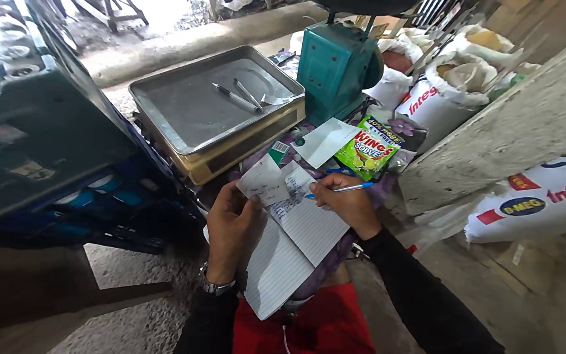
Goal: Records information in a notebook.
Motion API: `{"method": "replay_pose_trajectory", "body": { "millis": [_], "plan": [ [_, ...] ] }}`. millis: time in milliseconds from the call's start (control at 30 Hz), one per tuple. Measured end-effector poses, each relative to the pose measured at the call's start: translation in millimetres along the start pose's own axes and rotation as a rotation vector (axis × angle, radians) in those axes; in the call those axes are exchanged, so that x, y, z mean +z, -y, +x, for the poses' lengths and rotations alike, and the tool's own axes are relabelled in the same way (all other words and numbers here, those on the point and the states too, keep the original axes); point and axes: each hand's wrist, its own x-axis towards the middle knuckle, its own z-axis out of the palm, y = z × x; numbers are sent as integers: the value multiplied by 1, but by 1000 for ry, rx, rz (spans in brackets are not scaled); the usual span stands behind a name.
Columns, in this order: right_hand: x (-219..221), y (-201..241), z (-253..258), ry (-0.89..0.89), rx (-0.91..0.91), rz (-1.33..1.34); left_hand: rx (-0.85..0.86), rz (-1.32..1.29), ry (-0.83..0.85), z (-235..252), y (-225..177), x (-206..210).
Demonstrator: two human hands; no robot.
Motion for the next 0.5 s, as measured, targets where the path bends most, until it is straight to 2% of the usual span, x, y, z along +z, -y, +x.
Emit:
{"method": "replay_pose_trajectory", "body": {
  "millis": [500],
  "plan": [
    [1,1,0,-5,-2,-12,-9,12,-4,0,-3,0]
  ]
}}
